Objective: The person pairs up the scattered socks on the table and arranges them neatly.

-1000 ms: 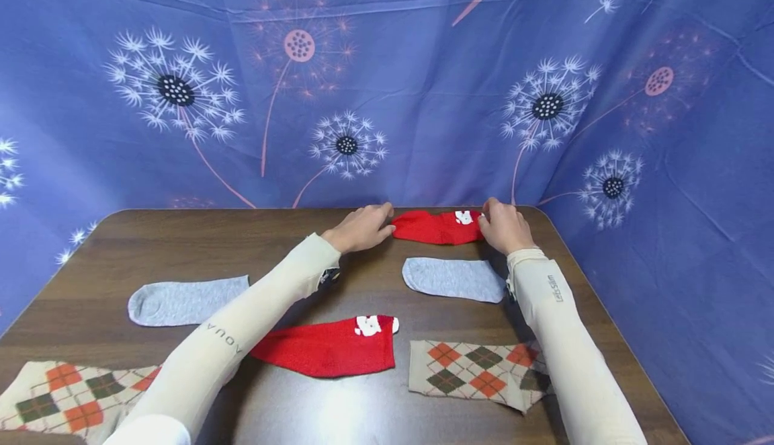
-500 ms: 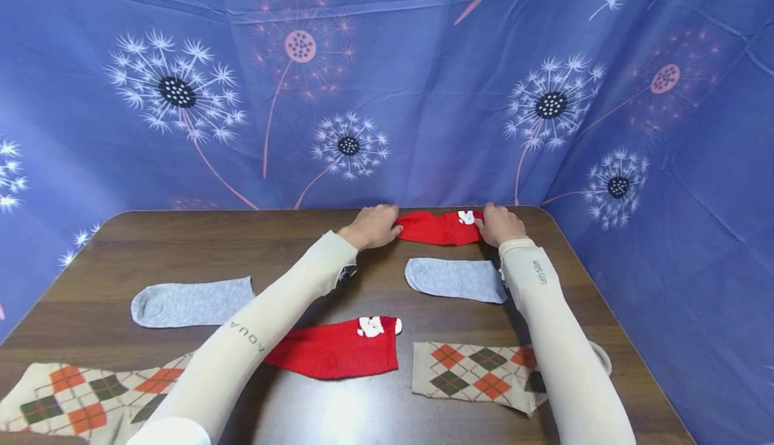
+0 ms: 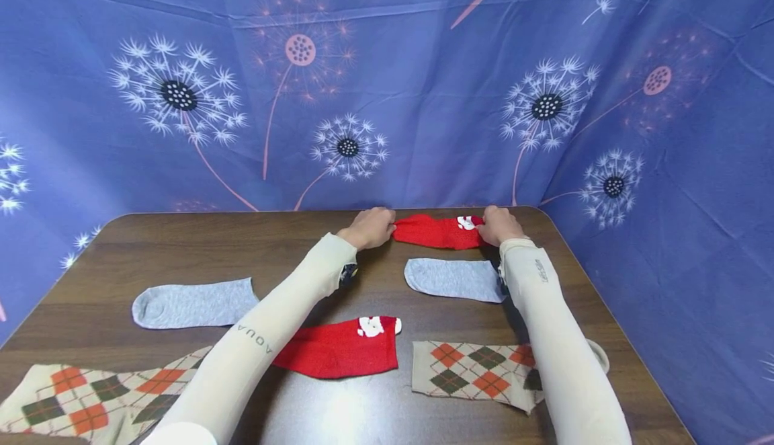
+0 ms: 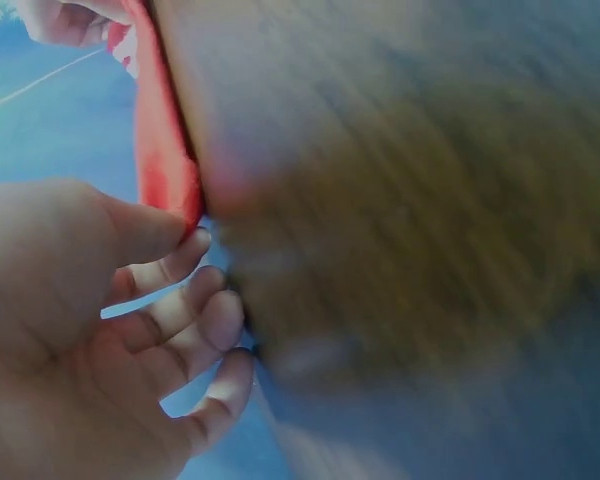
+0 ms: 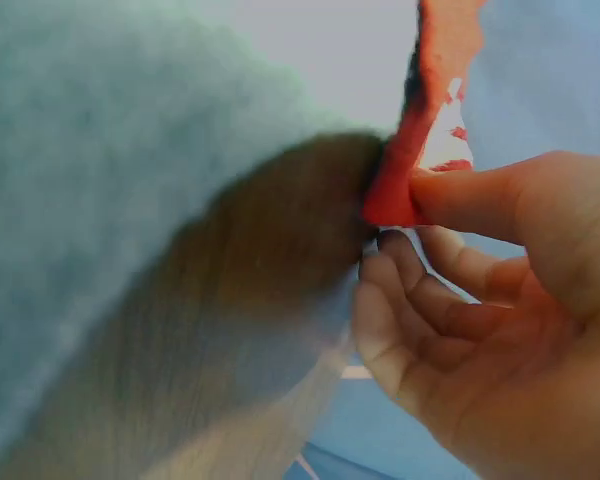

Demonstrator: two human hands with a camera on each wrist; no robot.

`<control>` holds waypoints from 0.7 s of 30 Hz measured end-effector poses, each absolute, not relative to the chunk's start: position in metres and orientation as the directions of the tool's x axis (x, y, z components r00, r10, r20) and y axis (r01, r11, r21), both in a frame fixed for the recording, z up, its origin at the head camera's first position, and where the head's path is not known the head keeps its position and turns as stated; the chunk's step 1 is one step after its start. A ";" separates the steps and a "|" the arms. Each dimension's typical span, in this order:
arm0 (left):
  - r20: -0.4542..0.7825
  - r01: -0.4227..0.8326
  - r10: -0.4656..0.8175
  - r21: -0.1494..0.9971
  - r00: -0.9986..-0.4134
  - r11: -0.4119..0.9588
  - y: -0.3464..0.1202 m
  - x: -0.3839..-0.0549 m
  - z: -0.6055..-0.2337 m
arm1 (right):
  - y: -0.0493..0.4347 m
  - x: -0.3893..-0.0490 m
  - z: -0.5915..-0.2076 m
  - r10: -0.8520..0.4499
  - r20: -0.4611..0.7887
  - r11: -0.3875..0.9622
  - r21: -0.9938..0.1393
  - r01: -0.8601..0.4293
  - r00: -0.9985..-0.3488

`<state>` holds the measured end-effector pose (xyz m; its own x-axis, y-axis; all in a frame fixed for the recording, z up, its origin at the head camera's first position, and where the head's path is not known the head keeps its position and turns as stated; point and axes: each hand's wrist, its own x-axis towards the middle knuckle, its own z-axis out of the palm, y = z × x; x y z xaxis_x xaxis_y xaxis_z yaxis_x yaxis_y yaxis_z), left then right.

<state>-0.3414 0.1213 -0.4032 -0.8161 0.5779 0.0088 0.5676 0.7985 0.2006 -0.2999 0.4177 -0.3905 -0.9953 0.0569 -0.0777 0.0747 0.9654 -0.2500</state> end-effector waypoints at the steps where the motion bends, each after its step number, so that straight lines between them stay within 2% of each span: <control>1: 0.011 0.570 0.581 0.209 -0.814 0.795 0.120 -0.342 -0.403 | 0.417 -0.298 -0.390 0.055 -0.058 0.960 -0.270 0.069 -0.997; 13: -0.002 0.575 0.605 0.311 -0.796 0.757 0.105 -0.344 -0.402 | 0.418 -0.283 -0.401 0.038 0.058 0.899 -0.438 0.009 -0.998; 21: 0.026 0.587 0.615 0.332 -0.788 0.739 0.092 -0.342 -0.397 | 0.408 -0.276 -0.390 0.042 0.119 0.888 -0.459 -0.017 -0.992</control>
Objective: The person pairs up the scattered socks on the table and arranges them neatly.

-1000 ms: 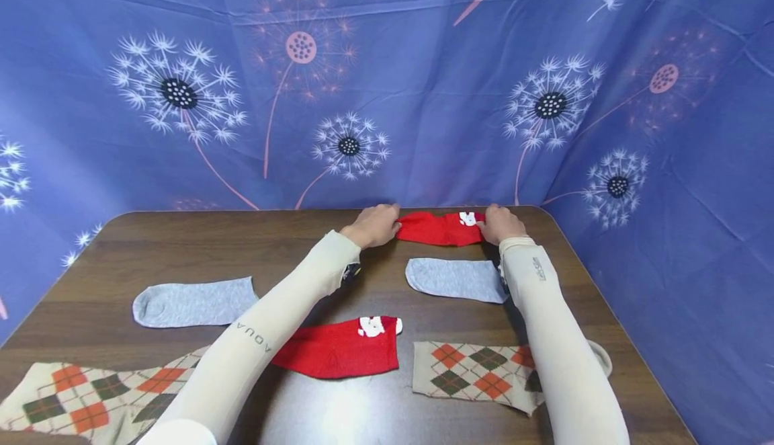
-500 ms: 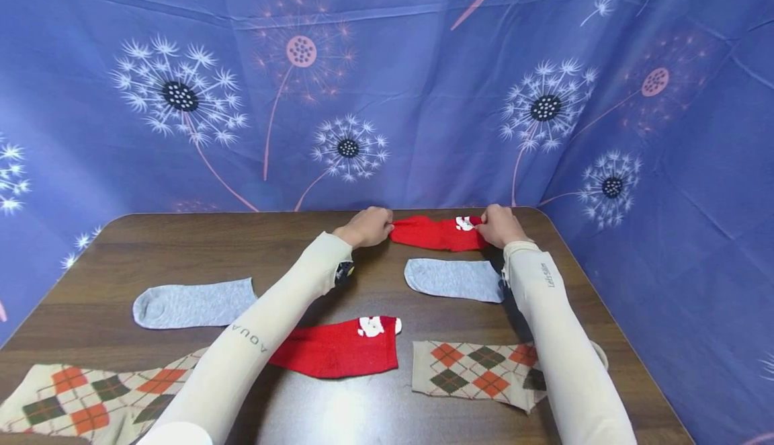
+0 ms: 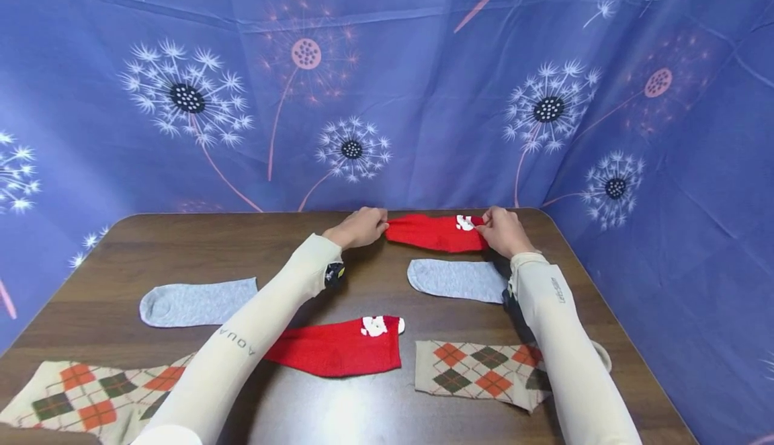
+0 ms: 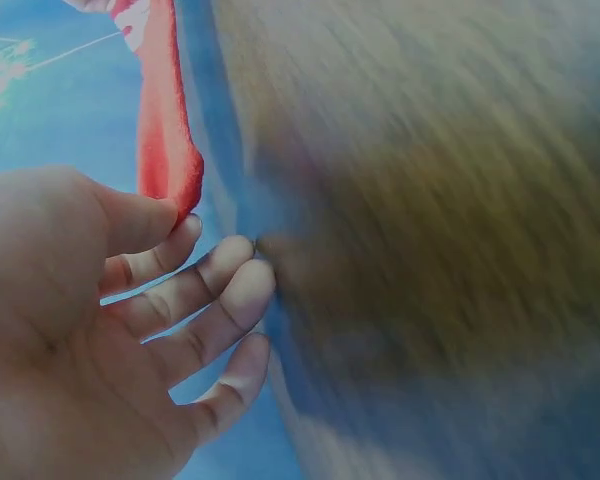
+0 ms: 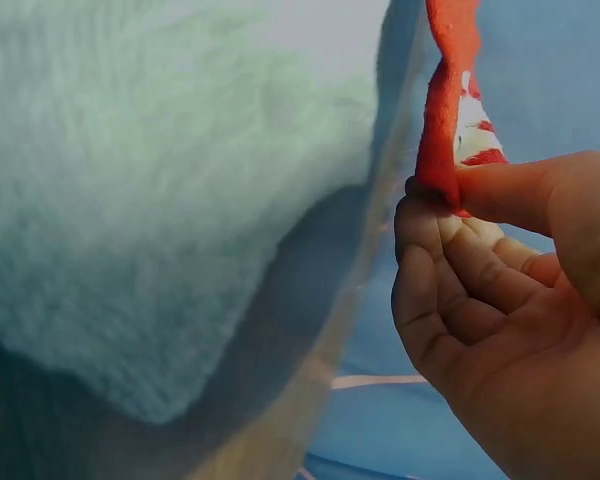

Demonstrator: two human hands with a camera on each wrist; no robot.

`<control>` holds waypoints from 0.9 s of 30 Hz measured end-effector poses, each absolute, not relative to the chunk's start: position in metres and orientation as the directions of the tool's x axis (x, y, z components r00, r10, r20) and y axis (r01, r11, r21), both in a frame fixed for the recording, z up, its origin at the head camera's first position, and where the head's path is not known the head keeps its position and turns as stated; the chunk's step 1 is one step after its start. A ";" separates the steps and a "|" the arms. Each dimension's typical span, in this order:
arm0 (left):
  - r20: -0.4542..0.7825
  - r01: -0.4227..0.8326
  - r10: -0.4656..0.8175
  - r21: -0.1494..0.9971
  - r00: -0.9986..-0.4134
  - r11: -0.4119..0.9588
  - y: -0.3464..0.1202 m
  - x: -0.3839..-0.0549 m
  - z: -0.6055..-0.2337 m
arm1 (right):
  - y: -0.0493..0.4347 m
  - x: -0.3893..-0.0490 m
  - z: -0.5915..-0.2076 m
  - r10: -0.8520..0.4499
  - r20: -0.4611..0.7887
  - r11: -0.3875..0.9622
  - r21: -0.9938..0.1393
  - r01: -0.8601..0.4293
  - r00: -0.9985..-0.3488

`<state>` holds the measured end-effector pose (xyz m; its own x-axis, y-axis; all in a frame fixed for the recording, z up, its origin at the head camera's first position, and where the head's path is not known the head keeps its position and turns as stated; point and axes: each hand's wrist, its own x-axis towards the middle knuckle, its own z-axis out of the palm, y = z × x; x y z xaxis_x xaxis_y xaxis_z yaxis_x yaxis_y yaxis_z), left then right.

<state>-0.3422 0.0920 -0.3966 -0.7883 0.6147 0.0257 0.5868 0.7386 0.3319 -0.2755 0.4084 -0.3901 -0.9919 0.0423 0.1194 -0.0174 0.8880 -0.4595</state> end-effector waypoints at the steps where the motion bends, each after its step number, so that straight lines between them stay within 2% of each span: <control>1: 0.030 0.588 0.616 0.334 -0.788 0.737 0.090 -0.341 -0.397 | 0.407 -0.274 -0.389 0.039 0.120 0.887 -0.461 -0.020 -0.992; 18: 0.085 0.604 0.620 0.361 -0.780 0.710 0.060 -0.325 -0.386 | 0.384 -0.260 -0.379 -0.006 0.187 0.884 -0.458 -0.092 -0.982; 27: 0.104 0.588 0.595 0.359 -0.797 0.724 0.045 -0.317 -0.390 | 0.371 -0.252 -0.378 -0.023 0.191 0.872 -0.477 -0.113 -0.981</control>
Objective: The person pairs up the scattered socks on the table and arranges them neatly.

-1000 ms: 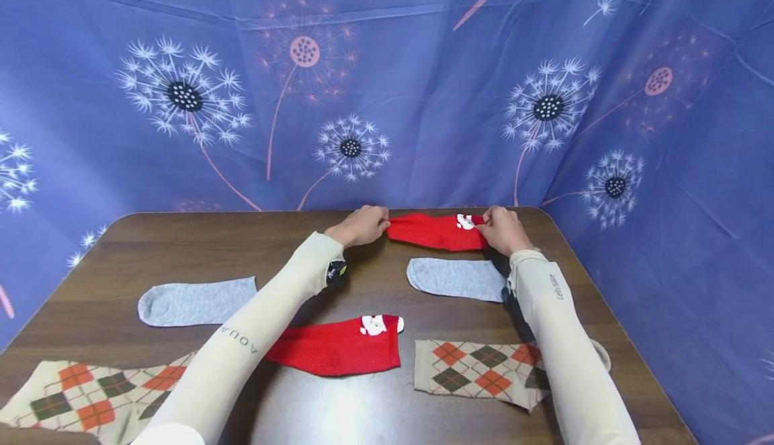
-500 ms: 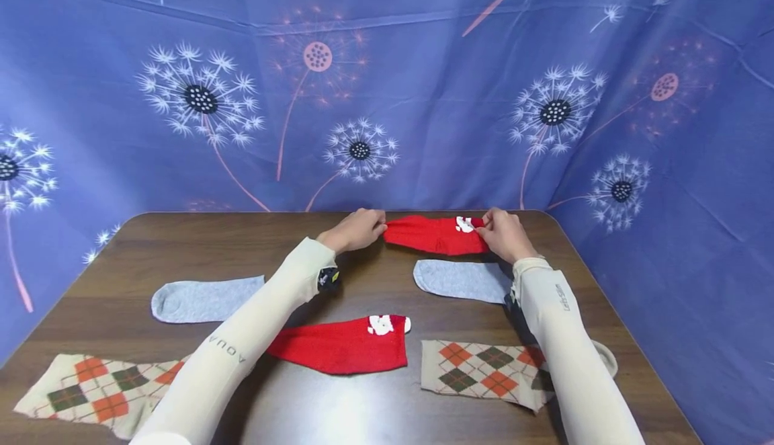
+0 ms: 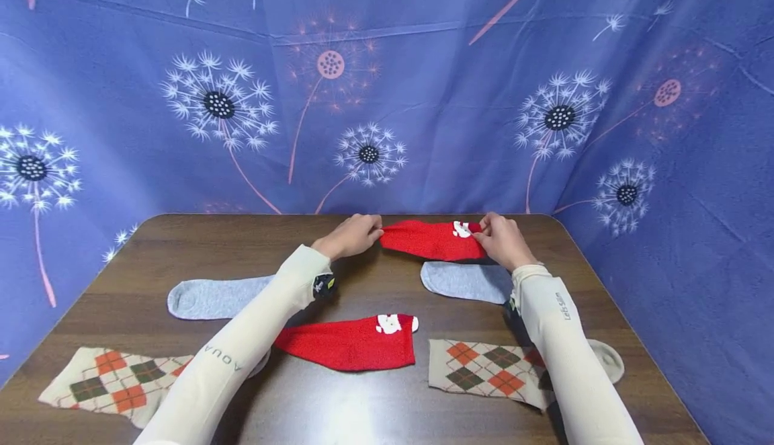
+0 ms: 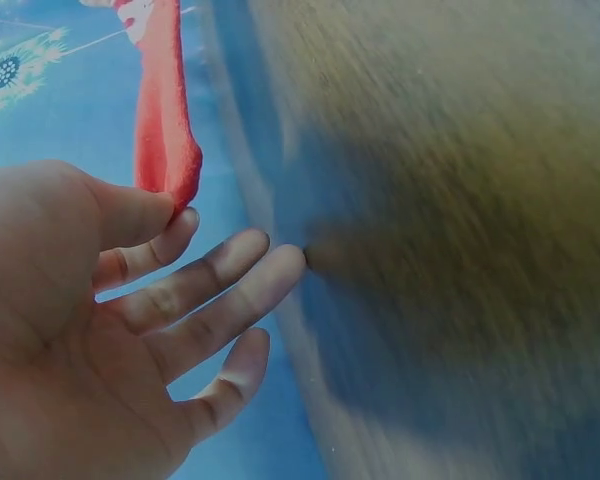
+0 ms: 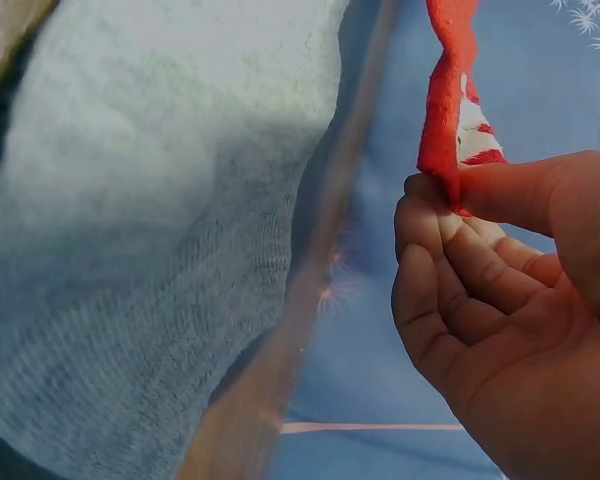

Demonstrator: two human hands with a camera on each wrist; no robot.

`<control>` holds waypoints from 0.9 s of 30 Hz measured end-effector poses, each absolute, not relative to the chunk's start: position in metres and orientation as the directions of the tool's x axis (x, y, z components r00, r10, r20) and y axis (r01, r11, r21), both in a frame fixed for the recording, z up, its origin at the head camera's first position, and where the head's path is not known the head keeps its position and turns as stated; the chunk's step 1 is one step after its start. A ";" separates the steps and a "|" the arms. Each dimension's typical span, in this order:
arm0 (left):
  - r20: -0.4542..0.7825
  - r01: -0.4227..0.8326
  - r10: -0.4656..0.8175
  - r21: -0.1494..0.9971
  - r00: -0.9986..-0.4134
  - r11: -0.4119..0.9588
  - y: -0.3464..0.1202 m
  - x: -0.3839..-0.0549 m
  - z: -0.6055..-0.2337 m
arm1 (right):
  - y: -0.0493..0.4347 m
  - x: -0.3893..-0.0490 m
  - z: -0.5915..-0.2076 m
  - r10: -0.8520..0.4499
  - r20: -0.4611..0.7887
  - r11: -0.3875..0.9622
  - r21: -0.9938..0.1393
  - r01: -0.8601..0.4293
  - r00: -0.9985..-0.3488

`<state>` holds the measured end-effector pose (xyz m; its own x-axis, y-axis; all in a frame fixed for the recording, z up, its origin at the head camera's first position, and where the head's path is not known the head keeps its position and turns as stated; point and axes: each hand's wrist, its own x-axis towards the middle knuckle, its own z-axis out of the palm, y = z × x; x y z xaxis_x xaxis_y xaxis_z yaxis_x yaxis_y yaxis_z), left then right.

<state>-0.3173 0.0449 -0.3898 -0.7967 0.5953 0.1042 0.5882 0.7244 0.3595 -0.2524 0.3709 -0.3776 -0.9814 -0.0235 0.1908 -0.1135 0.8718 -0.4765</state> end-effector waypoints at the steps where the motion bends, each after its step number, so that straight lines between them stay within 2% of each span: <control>1: 0.107 0.590 0.595 0.357 -0.796 0.724 0.044 -0.317 -0.391 | 0.370 -0.252 -0.379 -0.029 0.194 0.870 -0.478 -0.121 -0.981; 13: 0.140 0.603 0.595 0.338 -0.792 0.723 0.032 -0.305 -0.386 | 0.362 -0.244 -0.383 -0.041 0.197 0.865 -0.484 -0.133 -0.980; 27: 0.171 0.626 0.605 0.296 -0.777 0.721 0.014 -0.286 -0.388 | 0.347 -0.216 -0.383 -0.055 0.247 0.845 -0.505 -0.177 -0.967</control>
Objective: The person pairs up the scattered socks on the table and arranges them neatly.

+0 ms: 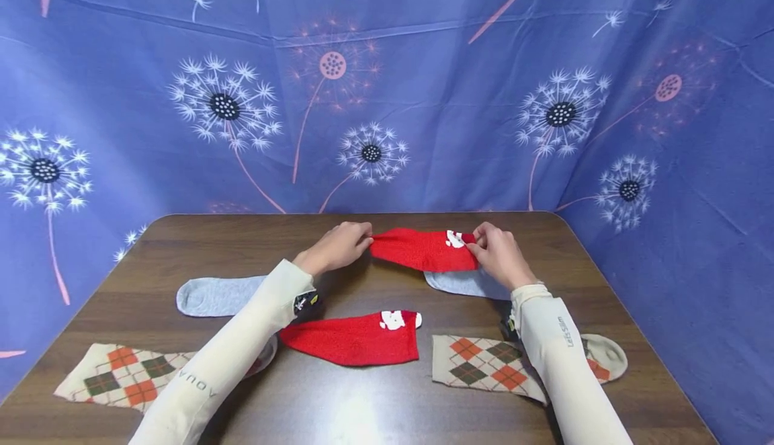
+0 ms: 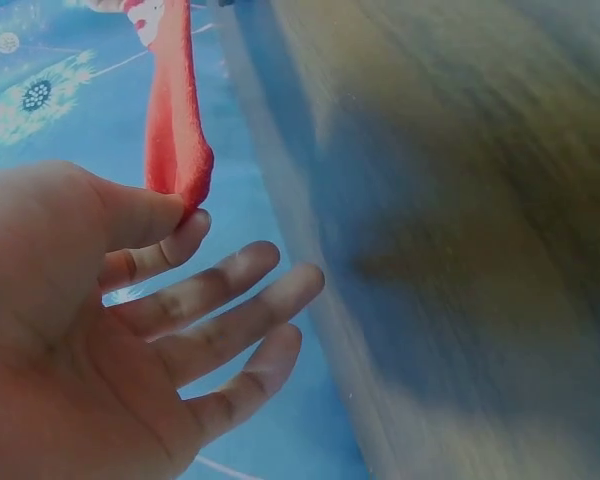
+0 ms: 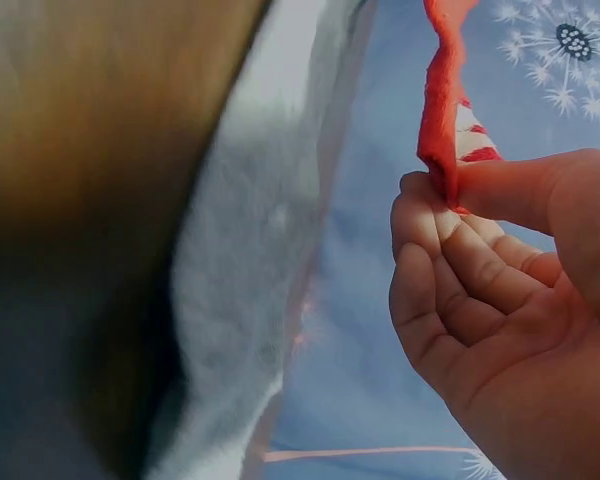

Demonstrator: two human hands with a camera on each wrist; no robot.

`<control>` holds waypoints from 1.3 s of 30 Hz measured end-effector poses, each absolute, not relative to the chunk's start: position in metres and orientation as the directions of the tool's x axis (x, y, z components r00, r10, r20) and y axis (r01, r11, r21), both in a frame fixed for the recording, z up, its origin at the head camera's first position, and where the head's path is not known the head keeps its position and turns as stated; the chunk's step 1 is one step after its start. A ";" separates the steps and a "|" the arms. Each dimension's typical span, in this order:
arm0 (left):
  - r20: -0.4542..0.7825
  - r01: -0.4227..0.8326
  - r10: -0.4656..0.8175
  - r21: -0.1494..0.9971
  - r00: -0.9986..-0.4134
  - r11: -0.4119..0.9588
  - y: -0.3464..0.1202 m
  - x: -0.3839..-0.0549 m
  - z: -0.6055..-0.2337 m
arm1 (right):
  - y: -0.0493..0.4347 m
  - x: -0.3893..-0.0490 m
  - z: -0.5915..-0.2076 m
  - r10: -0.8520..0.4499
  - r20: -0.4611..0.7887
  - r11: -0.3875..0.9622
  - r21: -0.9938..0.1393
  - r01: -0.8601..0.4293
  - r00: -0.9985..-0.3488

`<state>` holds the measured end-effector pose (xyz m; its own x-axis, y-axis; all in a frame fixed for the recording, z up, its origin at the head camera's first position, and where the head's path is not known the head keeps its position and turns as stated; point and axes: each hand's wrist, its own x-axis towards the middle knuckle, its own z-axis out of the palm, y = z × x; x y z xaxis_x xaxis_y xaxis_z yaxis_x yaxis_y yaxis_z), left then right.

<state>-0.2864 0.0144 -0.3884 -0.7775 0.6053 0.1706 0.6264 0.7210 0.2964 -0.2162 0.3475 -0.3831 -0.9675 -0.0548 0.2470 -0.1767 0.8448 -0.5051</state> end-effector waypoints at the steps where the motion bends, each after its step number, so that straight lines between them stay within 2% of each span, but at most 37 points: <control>1: 0.173 0.627 0.605 0.288 -0.777 0.723 0.013 -0.285 -0.388 | 0.346 -0.214 -0.383 -0.054 0.250 0.842 -0.509 -0.179 -0.967; 15: 0.193 0.635 0.606 0.277 -0.772 0.721 -0.005 -0.261 -0.375 | 0.332 -0.204 -0.377 -0.067 0.261 0.839 -0.508 -0.196 -0.963; 24: 0.156 0.600 0.581 0.284 -0.799 0.748 -0.025 -0.242 -0.375 | 0.316 -0.200 -0.376 -0.117 0.224 0.825 -0.520 -0.220 -0.968; 32: 0.156 0.604 0.585 0.270 -0.796 0.750 -0.031 -0.238 -0.384 | 0.311 -0.195 -0.375 -0.125 0.171 0.816 -0.543 -0.200 -0.977; 39: 0.169 0.608 0.585 0.264 -0.793 0.749 -0.035 -0.236 -0.380 | 0.305 -0.196 -0.376 -0.131 0.184 0.825 -0.525 -0.210 -0.974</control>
